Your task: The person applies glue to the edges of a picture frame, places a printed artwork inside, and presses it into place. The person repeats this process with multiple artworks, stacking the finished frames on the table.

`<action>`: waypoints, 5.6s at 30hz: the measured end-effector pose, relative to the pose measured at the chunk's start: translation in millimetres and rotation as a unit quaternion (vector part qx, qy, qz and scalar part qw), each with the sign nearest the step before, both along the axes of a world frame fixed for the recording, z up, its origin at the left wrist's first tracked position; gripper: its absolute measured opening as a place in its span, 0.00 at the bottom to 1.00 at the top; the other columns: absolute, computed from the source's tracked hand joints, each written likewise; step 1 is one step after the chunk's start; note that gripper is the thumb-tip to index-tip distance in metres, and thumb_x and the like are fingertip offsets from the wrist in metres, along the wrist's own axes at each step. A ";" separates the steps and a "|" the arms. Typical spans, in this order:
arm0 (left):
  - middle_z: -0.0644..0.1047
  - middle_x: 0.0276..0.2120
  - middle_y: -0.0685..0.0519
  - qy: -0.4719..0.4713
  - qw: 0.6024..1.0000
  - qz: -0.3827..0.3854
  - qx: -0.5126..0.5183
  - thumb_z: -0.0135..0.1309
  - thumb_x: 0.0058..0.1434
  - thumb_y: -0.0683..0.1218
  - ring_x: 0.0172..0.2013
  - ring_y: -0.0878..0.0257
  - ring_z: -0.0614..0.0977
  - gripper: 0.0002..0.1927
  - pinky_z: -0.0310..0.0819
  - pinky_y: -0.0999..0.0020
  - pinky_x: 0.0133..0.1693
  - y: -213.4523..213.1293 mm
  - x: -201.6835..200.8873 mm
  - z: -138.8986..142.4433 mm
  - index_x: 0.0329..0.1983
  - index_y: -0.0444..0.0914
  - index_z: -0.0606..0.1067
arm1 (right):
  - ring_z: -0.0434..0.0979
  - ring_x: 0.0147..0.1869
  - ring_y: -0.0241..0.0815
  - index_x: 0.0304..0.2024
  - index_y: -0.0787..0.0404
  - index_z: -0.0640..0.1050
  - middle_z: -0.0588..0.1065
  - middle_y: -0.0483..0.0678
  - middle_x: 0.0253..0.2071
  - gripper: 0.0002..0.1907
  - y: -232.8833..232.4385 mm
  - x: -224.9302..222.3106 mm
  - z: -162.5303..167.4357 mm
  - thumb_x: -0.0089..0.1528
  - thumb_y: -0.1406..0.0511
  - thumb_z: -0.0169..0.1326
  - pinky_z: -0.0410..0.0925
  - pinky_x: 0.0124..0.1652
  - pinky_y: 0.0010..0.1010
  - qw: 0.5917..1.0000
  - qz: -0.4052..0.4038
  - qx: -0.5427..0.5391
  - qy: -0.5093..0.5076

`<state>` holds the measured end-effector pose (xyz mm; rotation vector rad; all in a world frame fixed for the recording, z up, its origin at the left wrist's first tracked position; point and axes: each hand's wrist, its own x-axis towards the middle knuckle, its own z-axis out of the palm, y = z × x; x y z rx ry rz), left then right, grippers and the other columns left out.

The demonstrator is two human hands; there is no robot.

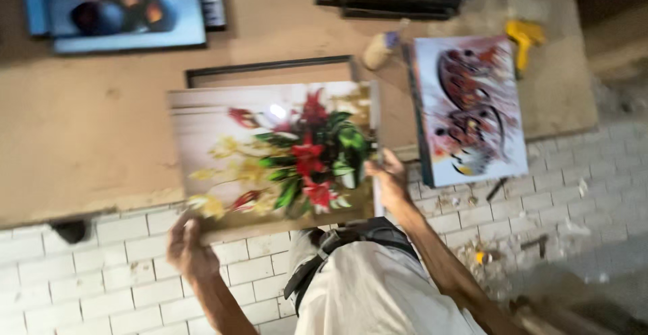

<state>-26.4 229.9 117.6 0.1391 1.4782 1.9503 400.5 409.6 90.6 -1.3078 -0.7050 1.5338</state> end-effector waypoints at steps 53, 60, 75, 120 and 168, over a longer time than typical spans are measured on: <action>0.78 0.49 0.41 0.479 0.840 -0.087 -0.240 0.69 0.59 0.44 0.54 0.44 0.75 0.25 0.66 0.49 0.59 57.8 -20.1 -57.8 0.60 0.36 0.78 | 0.84 0.44 0.46 0.59 0.60 0.79 0.83 0.55 0.43 0.31 95.9 -41.6 28.9 0.53 0.60 0.68 0.75 0.47 0.35 0.802 0.169 0.057 -0.570; 0.69 0.60 0.39 0.471 0.810 -0.166 -0.309 0.77 0.44 0.56 0.62 0.40 0.66 0.50 0.58 0.41 0.63 58.4 -12.4 -45.8 0.68 0.37 0.68 | 0.75 0.61 0.56 0.77 0.54 0.57 0.73 0.59 0.57 0.67 69.8 -46.6 64.1 0.38 0.55 0.74 0.70 0.58 0.42 0.728 0.336 0.061 -0.595; 0.59 0.72 0.44 0.665 0.641 -0.361 -0.125 0.75 0.31 0.65 0.72 0.43 0.57 0.59 0.38 0.28 0.70 137.5 85.4 8.7 0.69 0.48 0.67 | 0.56 0.73 0.69 0.72 0.48 0.64 0.60 0.54 0.73 0.71 252.9 -170.1 50.5 0.27 0.41 0.75 0.56 0.62 0.72 0.628 0.381 0.299 -0.609; 0.81 0.25 0.46 0.368 0.892 -0.171 -0.200 0.66 0.52 0.55 0.24 0.55 0.80 0.19 0.75 0.56 0.32 476.9 -448.5 61.8 0.34 0.35 0.81 | 0.77 0.25 0.38 0.36 0.65 0.80 0.78 0.49 0.29 0.14 429.3 -464.4 80.3 0.51 0.69 0.70 0.72 0.26 0.32 0.960 0.153 0.057 -0.228; 0.81 0.52 0.43 0.631 0.752 -0.161 0.099 0.64 0.66 0.38 0.53 0.46 0.82 0.17 0.76 0.55 0.57 435.6 -185.0 148.3 0.57 0.36 0.77 | 0.79 0.58 0.57 0.58 0.77 0.71 0.78 0.65 0.54 0.41 170.9 -121.2 54.4 0.62 0.44 0.51 0.72 0.58 0.48 0.909 -0.210 -0.032 0.360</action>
